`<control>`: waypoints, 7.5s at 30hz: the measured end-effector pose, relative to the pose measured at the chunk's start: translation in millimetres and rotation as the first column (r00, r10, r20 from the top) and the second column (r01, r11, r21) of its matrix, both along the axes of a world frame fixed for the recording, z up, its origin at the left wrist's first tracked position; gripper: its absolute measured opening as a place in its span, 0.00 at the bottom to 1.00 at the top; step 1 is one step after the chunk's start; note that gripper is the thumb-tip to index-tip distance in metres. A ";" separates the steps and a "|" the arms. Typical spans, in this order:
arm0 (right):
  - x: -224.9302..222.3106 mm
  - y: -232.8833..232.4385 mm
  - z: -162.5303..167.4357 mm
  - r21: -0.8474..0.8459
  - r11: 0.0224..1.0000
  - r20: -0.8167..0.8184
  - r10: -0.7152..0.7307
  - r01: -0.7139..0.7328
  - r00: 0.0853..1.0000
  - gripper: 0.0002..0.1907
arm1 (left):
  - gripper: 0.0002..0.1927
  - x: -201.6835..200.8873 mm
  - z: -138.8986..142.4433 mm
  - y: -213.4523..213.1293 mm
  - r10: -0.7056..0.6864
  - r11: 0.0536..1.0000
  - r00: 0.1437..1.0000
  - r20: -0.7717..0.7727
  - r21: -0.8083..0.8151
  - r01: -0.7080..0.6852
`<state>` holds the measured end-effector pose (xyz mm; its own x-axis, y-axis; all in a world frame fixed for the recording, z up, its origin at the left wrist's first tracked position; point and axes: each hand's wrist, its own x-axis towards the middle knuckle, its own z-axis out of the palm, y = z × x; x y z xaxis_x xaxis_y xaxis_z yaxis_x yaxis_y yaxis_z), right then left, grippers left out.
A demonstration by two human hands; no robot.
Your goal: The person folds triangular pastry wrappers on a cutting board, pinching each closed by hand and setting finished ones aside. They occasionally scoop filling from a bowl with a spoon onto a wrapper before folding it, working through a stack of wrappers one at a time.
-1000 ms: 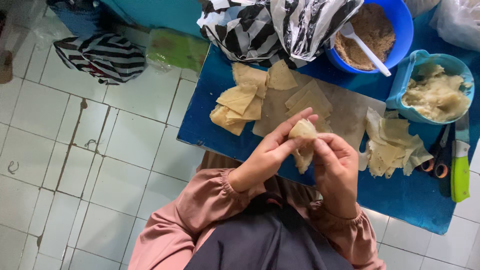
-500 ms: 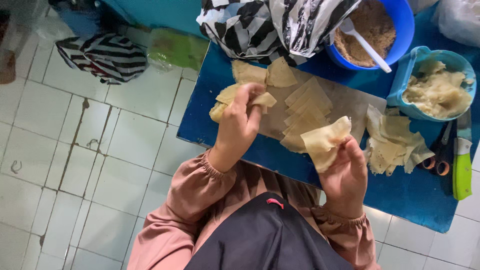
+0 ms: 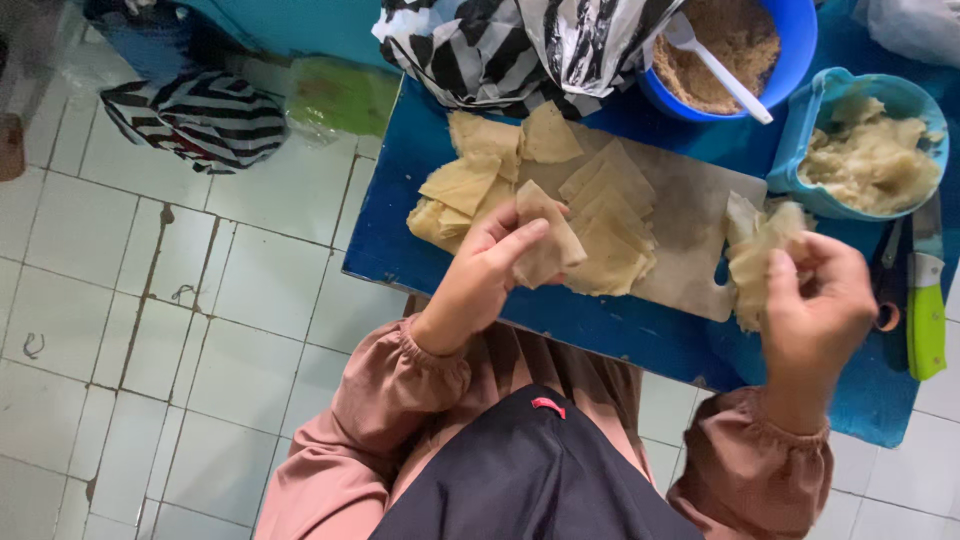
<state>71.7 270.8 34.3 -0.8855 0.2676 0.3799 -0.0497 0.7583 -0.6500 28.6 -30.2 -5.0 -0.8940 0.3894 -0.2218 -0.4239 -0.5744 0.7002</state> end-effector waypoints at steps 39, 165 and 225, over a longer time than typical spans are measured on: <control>-9.3 -83.4 -8.7 -0.261 0.849 0.183 0.511 -0.459 0.840 0.11 | 0.19 45.1 14.7 39.9 -0.112 0.604 0.786 -0.608 -0.670 -0.432; -20.9 -46.2 -0.7 0.964 0.057 0.212 0.425 -0.260 0.880 0.24 | 0.13 24.0 14.7 14.0 -0.439 0.356 0.432 -0.788 -0.594 -0.722; -93.9 -54.3 5.7 0.465 0.578 0.322 0.595 -0.671 0.736 0.35 | 0.26 -2.4 8.8 34.1 -0.595 -0.047 0.543 -0.592 -0.649 -0.760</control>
<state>-22.2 216.6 40.1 -0.7967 -0.5849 0.1522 -0.6043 0.7714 -0.1994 26.2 3.9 3.8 -0.8607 0.3355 0.3830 0.4566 0.8413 0.2894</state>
